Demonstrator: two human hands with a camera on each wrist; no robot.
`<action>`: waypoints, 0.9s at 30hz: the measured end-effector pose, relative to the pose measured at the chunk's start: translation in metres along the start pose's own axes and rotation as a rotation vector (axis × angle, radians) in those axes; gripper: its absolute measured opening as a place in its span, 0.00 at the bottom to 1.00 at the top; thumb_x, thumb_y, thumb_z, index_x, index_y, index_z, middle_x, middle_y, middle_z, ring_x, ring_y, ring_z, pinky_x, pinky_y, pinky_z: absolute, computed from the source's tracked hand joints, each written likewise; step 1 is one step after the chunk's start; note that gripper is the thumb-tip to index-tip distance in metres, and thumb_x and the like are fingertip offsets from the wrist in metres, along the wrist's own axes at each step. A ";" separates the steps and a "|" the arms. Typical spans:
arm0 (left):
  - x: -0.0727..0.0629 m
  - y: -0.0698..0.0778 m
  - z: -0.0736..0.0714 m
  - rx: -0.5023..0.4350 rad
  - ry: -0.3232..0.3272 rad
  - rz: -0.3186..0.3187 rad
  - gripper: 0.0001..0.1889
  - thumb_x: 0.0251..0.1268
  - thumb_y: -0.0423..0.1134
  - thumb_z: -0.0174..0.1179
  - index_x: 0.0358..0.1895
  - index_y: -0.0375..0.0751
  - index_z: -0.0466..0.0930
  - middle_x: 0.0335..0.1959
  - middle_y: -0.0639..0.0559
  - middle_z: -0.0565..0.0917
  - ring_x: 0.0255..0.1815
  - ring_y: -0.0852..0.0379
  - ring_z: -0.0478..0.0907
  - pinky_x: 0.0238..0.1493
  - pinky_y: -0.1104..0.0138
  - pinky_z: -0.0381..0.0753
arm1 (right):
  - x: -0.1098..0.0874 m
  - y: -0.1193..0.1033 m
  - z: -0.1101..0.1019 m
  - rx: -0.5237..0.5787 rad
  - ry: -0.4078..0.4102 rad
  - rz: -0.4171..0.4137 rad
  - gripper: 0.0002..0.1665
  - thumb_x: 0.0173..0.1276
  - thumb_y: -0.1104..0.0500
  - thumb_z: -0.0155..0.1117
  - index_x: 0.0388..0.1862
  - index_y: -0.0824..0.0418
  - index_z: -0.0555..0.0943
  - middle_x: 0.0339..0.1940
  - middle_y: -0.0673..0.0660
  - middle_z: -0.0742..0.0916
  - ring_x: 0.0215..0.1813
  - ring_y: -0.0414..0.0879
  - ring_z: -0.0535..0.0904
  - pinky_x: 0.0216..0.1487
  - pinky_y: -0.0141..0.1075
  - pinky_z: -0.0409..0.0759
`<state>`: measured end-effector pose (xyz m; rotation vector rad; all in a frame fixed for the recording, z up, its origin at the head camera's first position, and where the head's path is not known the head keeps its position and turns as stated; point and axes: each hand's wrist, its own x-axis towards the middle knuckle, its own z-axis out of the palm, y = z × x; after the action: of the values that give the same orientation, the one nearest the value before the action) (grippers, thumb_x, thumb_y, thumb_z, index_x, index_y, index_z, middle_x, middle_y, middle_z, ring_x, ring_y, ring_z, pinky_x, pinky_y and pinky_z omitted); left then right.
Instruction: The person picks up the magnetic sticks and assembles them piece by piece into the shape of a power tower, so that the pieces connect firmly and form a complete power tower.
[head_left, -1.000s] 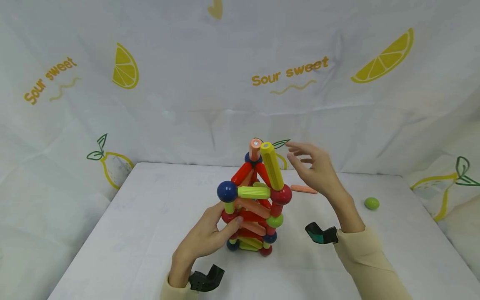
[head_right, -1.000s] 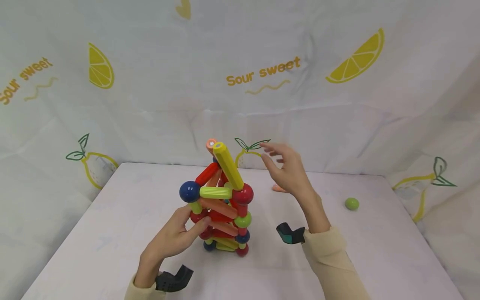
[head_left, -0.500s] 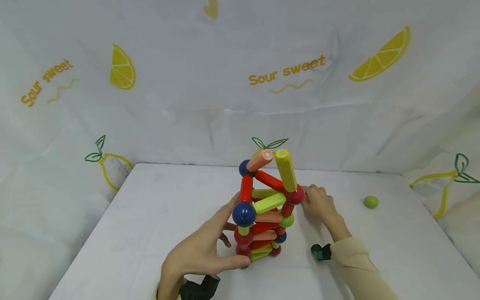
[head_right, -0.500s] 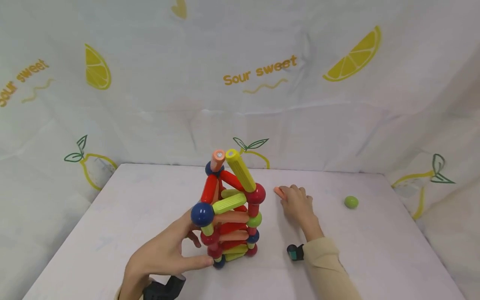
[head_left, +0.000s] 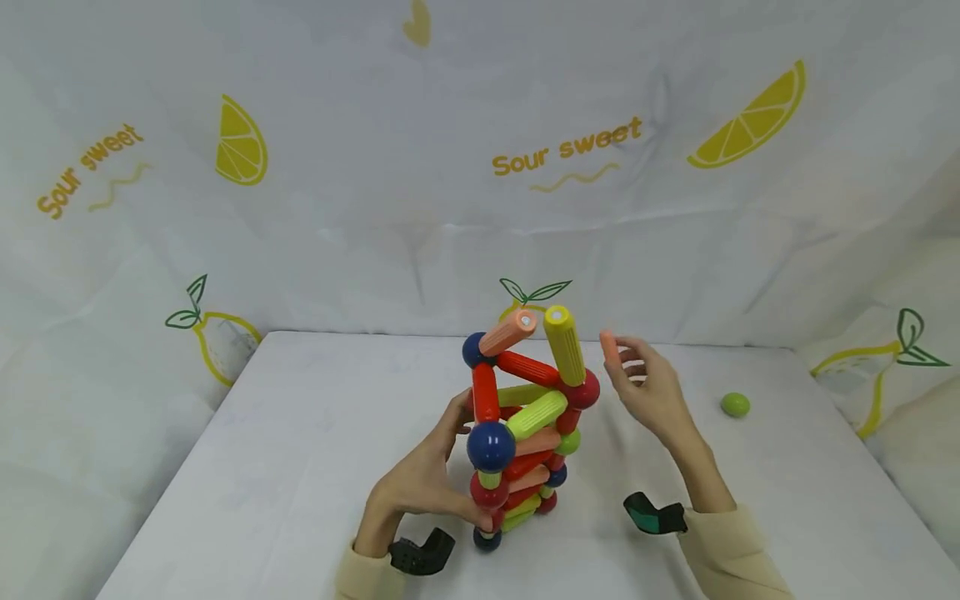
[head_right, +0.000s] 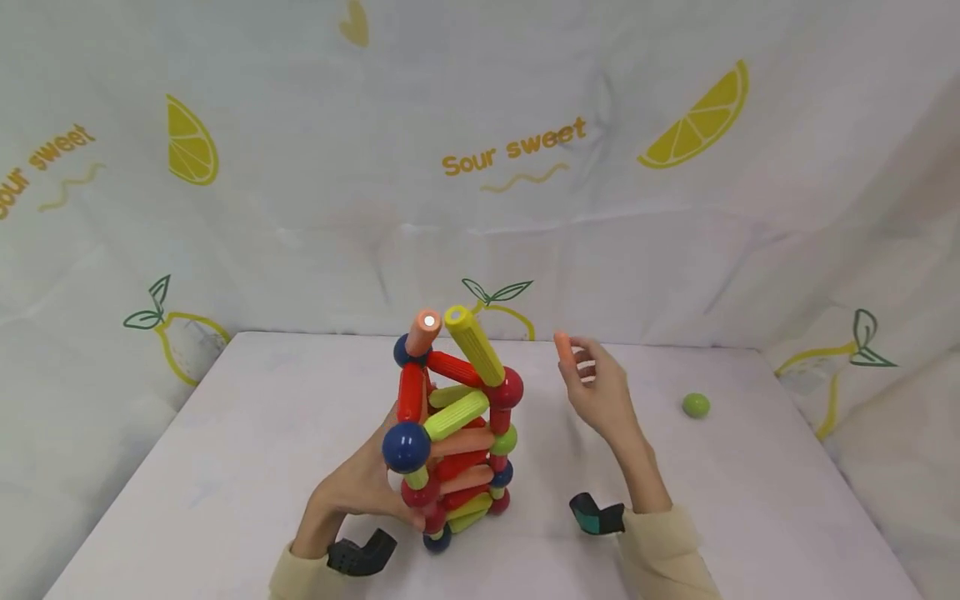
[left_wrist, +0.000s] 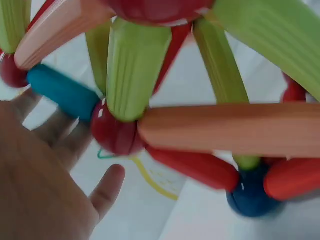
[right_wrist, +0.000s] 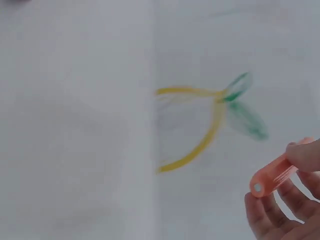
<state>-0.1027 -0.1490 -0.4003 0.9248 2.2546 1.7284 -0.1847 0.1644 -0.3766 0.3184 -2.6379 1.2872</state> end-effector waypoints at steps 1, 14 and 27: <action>0.000 0.002 0.001 0.021 0.021 -0.024 0.62 0.44 0.61 0.79 0.80 0.62 0.45 0.74 0.54 0.66 0.72 0.56 0.63 0.66 0.50 0.72 | -0.001 -0.012 -0.006 0.045 0.049 -0.020 0.26 0.76 0.60 0.61 0.69 0.68 0.72 0.51 0.68 0.84 0.47 0.50 0.83 0.42 0.20 0.80; 0.001 0.035 0.009 0.262 0.186 -0.083 0.56 0.41 0.54 0.84 0.75 0.66 0.56 0.56 0.68 0.83 0.56 0.64 0.79 0.54 0.60 0.82 | -0.056 -0.149 -0.060 0.726 0.163 -0.572 0.35 0.57 0.85 0.63 0.66 0.81 0.71 0.41 0.61 0.88 0.41 0.47 0.86 0.41 0.32 0.88; -0.015 0.059 -0.001 0.360 0.201 -0.073 0.58 0.43 0.54 0.82 0.79 0.67 0.54 0.59 0.62 0.83 0.49 0.60 0.81 0.44 0.65 0.83 | -0.084 -0.153 -0.034 0.380 0.065 -0.462 0.43 0.56 0.75 0.75 0.72 0.63 0.73 0.50 0.56 0.89 0.48 0.44 0.88 0.38 0.35 0.89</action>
<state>-0.0689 -0.1492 -0.3492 0.7411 2.7551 1.4705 -0.0602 0.1084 -0.2624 0.8639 -2.0744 1.5754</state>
